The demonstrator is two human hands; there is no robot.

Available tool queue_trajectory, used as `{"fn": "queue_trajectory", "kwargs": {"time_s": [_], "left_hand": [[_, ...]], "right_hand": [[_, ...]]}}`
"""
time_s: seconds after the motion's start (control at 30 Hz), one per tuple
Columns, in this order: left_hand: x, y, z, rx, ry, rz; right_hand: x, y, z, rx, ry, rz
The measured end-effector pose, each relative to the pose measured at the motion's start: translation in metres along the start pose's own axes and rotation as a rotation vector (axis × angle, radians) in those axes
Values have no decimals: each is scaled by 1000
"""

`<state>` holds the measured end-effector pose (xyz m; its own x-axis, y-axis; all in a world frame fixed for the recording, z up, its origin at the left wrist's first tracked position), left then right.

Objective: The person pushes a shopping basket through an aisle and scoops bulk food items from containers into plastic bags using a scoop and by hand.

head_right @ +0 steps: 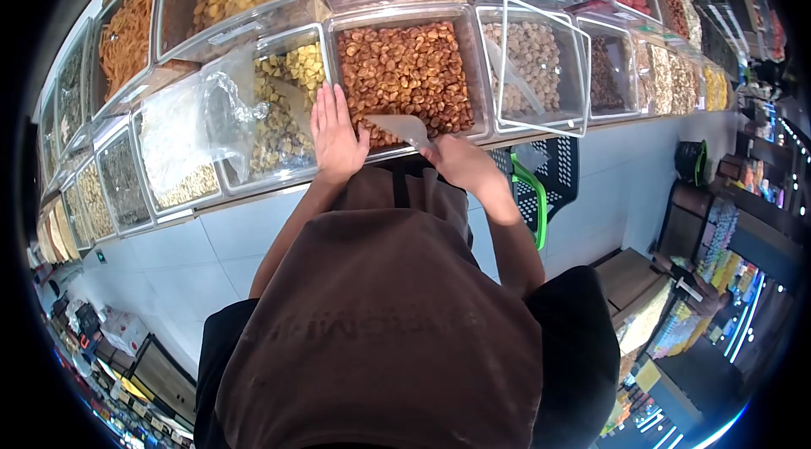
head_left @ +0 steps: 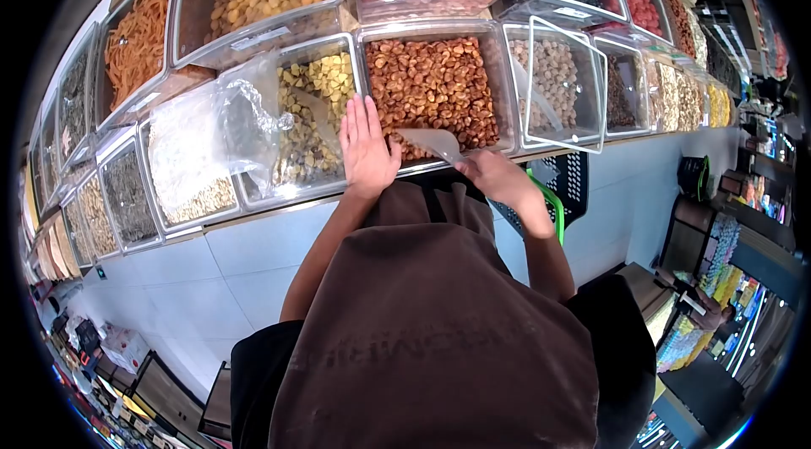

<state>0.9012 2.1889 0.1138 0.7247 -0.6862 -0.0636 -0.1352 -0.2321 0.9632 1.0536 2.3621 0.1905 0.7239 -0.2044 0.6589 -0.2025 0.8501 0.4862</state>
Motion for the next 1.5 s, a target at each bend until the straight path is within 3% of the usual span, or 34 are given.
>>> {"fn": "queue_trajectory", "kwargs": {"time_s": [0.07, 0.17, 0.3, 0.37, 0.43, 0.5, 0.77, 0.83, 0.87, 0.9, 0.97, 1.1, 1.2, 1.37, 1.5], "left_hand": [[0, 1, 1, 16, -1, 25], [-1, -1, 1, -1, 5, 26], [-3, -1, 1, -4, 4, 22], [-3, -3, 0, -27, 21, 45], [-6, -4, -1, -33, 26, 48], [-5, -4, -2, -34, 30, 55], [-11, -6, -4, -59, 63, 109], [-13, -5, -4, -64, 64, 104], [-12, -5, -4, -67, 63, 101], [-12, -5, -5, -69, 59, 98], [-10, -2, -8, -72, 42, 68], [-11, -1, -9, -88, 5, -11], [-9, 0, -9, -66, 1, -6], [-6, 0, -6, -64, 55, 34], [-2, -2, 0, -19, 35, 13]], "right_hand": [[-11, -14, -13, 89, 1, -271], [-22, -19, -21, 164, 62, -443], [-21, -5, -19, 122, 62, -525], [-21, 12, -29, 92, -59, -584], [-4, 40, -19, -132, -87, -609], [3, 57, -17, -168, -241, -558], [-30, 47, -57, -133, -225, -518], [-51, 37, -74, -204, -307, -469], [-67, 24, -95, -197, -154, -497], [-78, 27, -97, -199, -152, -506], [-97, 16, -96, -954, -321, -116], [-132, 19, -91, -1062, -275, -25], [-155, 8, -100, -1516, -342, 307], [-155, -12, -94, -1559, -303, 282], [-143, -15, -71, -1387, -311, 116]]}}
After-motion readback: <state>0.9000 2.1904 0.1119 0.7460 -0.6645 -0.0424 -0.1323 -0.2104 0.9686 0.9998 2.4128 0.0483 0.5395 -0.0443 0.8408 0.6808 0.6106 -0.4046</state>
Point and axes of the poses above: each hand's wrist, its own x-axis away from the middle knuckle, its own y-axis out of the back of the hand, z = x × y, the point moved 3 cm from there along -x, towards the middle knuckle, and after that the axes turned 12 degrees about -x, right-handed, at the moved point
